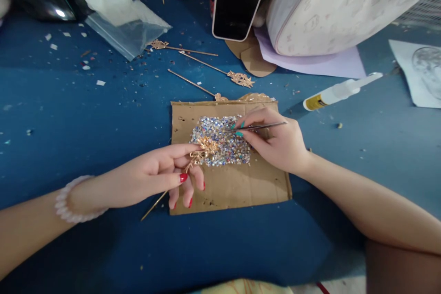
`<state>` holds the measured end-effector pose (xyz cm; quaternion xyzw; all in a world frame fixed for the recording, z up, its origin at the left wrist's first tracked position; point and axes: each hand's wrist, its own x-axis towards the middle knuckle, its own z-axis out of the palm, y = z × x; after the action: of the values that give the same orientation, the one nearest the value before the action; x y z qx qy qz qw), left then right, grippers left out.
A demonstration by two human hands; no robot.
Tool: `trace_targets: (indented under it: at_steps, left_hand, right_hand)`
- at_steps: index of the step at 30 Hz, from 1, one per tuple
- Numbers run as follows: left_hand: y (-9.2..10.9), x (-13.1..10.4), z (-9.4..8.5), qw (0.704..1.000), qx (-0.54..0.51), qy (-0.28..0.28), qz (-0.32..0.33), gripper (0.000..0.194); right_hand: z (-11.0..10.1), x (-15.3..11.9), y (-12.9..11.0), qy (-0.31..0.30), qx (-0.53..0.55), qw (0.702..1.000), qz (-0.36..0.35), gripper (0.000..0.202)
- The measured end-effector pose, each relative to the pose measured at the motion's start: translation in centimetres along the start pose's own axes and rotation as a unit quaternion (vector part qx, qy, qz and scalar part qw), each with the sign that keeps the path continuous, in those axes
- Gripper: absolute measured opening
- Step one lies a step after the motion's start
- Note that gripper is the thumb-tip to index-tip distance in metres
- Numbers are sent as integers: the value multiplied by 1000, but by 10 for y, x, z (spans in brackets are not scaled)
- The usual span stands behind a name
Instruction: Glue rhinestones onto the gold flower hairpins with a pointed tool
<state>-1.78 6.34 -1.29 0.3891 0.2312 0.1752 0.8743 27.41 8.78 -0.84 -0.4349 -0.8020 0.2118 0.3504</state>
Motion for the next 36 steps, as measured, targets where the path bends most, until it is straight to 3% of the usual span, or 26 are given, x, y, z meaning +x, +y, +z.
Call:
trace_targets:
  at_steps: [11,18,30,36]
  left_hand:
    - [4,1,7,999,-5,38,-25,58]
    - [1,1,2,1000,-14,-1,-1,45]
    - [0,1,0,1000,-21,-11,5,50]
    - [2,1,3,1000,-7,2,-9,41]
  right_hand:
    - [-1,-1,1,-6,-26,999,-20,5]
    - [-1,0,0,-14,-23,999,-19,5]
    - [-1,-1,0,-15,-23,999,-25,7]
    - [-1,0,-1,-22,-16,999,-30,4]
